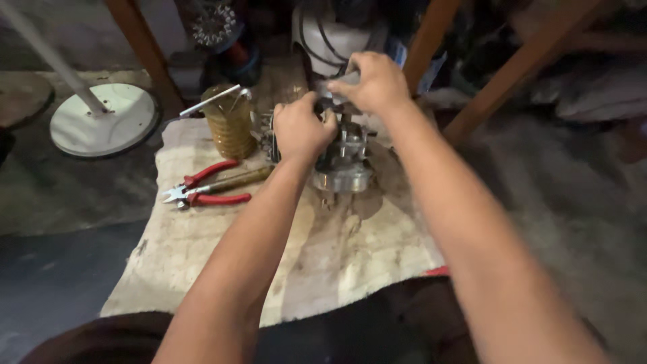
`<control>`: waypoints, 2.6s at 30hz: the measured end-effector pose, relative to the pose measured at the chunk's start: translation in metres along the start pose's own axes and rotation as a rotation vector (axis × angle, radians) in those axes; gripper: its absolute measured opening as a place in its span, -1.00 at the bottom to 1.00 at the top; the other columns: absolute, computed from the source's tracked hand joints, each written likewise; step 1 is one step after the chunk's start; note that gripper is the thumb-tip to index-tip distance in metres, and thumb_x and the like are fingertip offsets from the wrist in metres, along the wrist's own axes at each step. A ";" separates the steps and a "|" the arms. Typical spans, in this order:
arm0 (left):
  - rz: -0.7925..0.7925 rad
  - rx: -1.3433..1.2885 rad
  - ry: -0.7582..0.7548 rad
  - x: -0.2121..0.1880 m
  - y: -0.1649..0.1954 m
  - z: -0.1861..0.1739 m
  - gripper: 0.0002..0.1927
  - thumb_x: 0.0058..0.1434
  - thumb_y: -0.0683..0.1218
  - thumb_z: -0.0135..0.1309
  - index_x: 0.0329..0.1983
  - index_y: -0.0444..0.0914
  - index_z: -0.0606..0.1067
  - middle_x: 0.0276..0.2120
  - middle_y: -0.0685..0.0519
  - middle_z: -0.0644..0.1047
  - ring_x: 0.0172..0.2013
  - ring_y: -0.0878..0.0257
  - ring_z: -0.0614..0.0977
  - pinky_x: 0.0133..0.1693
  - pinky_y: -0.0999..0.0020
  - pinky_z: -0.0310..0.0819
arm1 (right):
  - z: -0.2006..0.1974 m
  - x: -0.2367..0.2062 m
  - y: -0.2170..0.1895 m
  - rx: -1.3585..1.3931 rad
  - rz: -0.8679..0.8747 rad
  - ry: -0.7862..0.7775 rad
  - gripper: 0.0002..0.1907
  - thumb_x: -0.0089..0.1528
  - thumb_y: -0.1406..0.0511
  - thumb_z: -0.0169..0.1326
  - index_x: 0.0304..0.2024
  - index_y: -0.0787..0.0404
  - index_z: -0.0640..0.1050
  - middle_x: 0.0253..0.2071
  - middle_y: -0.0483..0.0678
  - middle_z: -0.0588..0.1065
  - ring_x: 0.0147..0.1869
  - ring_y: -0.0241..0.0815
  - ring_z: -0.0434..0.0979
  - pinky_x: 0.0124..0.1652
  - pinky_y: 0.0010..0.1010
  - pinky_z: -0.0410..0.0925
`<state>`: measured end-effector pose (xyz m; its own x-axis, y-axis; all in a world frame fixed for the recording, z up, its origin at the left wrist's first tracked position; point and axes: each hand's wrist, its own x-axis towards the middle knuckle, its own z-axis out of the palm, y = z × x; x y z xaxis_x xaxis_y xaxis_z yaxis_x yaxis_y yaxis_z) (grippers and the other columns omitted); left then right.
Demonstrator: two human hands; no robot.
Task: The person works on a small engine placed on a cloth-covered workbench, fitting a metal cover over the cylinder assembly and pressing it into place by hand. They then use a wrench to tighten fasteners around the engine while steadying the assembly with the other hand.
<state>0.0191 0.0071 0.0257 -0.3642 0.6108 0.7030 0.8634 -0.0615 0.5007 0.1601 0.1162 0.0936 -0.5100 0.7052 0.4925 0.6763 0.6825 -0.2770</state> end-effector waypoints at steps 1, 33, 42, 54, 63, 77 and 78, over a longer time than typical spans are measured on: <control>-0.010 -0.003 -0.030 -0.002 0.000 -0.002 -0.71 -0.02 0.04 0.21 -0.31 -0.22 0.63 -0.49 -0.15 0.61 -0.38 -0.08 0.63 -0.10 0.09 0.39 | -0.003 -0.001 0.002 0.055 -0.065 -0.056 -0.50 0.05 0.00 0.45 -0.27 0.24 0.61 -0.22 0.11 0.59 -0.09 0.12 0.60 -0.10 -0.14 0.42; -0.039 0.008 -0.072 -0.001 -0.002 0.001 -0.74 -0.05 0.04 0.22 -0.41 -0.24 0.60 -0.50 -0.13 0.62 -0.37 -0.10 0.62 -0.10 0.07 0.41 | 0.025 -0.003 -0.005 -0.011 0.026 0.105 -0.48 0.18 -0.04 0.34 -0.32 0.31 0.59 -0.24 0.16 0.58 -0.09 0.18 0.59 -0.11 -0.07 0.40; -0.016 -0.047 -0.023 -0.001 0.000 -0.002 -0.75 0.01 0.01 0.17 -0.34 -0.24 0.60 -0.52 -0.14 0.61 -0.41 -0.09 0.61 -0.13 0.08 0.39 | 0.043 -0.028 0.056 0.568 0.276 0.282 -0.71 0.32 0.14 0.21 -0.25 0.27 0.63 -0.36 0.00 0.63 -0.29 -0.26 0.53 -0.23 -0.38 0.41; -0.019 -0.001 -0.066 0.000 0.003 -0.006 -0.66 0.09 0.09 0.16 -0.29 -0.28 0.62 -0.55 -0.19 0.59 -0.44 -0.08 0.62 -0.10 0.11 0.38 | -0.001 -0.058 -0.027 0.278 -0.143 0.426 -0.83 0.18 0.37 0.31 -0.19 0.23 0.61 -0.20 0.02 0.56 -0.16 -0.01 0.61 -0.18 -0.28 0.45; -0.021 -0.006 -0.051 -0.001 0.004 -0.007 -0.57 0.23 0.19 0.11 -0.35 -0.29 0.61 -0.55 -0.22 0.59 -0.43 -0.12 0.61 -0.09 0.09 0.35 | -0.006 -0.059 -0.034 0.120 -0.232 0.422 -0.86 0.15 0.35 0.34 -0.22 0.14 0.69 -0.20 -0.08 0.58 -0.12 -0.06 0.59 -0.13 -0.30 0.45; -0.024 -0.002 -0.060 -0.001 0.008 -0.011 -0.55 0.25 0.20 0.10 -0.36 -0.30 0.61 -0.56 -0.20 0.58 -0.42 -0.13 0.60 -0.07 0.09 0.37 | -0.021 -0.079 -0.024 -0.063 -0.498 0.213 -0.56 0.12 0.32 0.33 0.07 0.20 0.65 0.04 -0.04 0.53 0.07 0.01 0.50 0.02 -0.23 0.42; -0.034 0.014 -0.080 0.000 0.008 -0.011 -0.56 0.26 0.20 0.10 -0.38 -0.29 0.61 -0.55 -0.21 0.58 -0.40 -0.14 0.60 -0.06 0.09 0.37 | -0.020 -0.079 -0.023 -0.106 -0.561 0.231 -0.54 0.08 0.33 0.31 0.06 0.22 0.64 0.06 -0.03 0.53 0.06 0.01 0.50 0.01 -0.21 0.42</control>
<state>0.0219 -0.0024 0.0352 -0.3651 0.6736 0.6427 0.8559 -0.0287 0.5163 0.1954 0.0411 0.0776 -0.6831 0.1767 0.7086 0.3939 0.9062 0.1537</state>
